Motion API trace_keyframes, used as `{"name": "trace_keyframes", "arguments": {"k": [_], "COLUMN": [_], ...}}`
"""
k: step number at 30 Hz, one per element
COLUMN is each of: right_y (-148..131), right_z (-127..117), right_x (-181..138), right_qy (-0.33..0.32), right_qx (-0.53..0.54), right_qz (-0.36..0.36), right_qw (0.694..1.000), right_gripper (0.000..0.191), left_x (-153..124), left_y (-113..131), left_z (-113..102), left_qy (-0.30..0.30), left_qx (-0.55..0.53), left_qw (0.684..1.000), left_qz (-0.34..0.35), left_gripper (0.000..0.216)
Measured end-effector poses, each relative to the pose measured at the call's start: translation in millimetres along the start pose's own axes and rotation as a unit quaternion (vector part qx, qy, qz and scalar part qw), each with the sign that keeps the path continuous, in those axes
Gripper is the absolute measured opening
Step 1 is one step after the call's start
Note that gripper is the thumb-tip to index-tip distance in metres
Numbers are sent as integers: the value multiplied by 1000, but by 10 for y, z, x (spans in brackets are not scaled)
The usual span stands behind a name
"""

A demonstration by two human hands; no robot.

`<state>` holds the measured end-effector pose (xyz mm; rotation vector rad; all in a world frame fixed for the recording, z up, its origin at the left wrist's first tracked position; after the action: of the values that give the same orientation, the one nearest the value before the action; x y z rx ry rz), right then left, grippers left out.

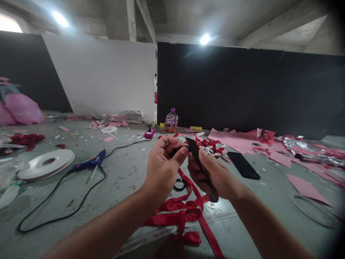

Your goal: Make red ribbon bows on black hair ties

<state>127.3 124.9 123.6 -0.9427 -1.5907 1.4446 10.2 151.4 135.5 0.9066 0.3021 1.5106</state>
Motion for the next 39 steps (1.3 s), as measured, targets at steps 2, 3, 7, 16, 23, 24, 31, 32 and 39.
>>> {"name": "trace_keyframes", "arguments": {"k": [2,3,7,16,23,24,31,32,39], "right_y": [4,8,19,-148,-244,-249,-244,-242,-257], "right_z": [3,4,-13,-186,-185,-183,-202,-203,-229], "right_x": [4,6,5,-13,-83,-88,-71,-68,-69], "right_qy": [1,1,5,119,220,224,224,224,249], "right_qx": [5,5,1,23,-146,-151,-139,-141,-197], "right_qz": [2,4,4,-93,-112,-108,-94,-94,-99], "right_qw": [1000,1000,1000,988,958,957,960,960,943], "right_gripper": [54,53,54,52,33,32,34,34,33], "left_x": [2,2,-12,7,-79,-82,-37,-37,-50], "left_y": [4,7,2,39,149,150,139,140,168], "left_z": [-8,-12,-1,13,88,84,33,32,59], "left_qy": [3,5,-11,-33,-56,-55,-51,-52,-80], "left_qx": [6,9,27,67,193,199,223,228,274], "left_qw": [1000,1000,999,996,972,970,964,962,944], "left_qz": [7,12,27,50,125,132,137,140,168], "left_gripper": [30,31,29,25,22,22,22,22,18]}}
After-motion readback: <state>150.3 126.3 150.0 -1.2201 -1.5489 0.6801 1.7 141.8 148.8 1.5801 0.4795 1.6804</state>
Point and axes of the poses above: each hand's wrist, its own x-axis towards the middle knuckle, its own z-axis out of the palm, y = z × x, the point moved 5 cm from there along x, towards the middle knuckle, and after that the axes turned 5 degrees about -x, right-handed, at the moved point
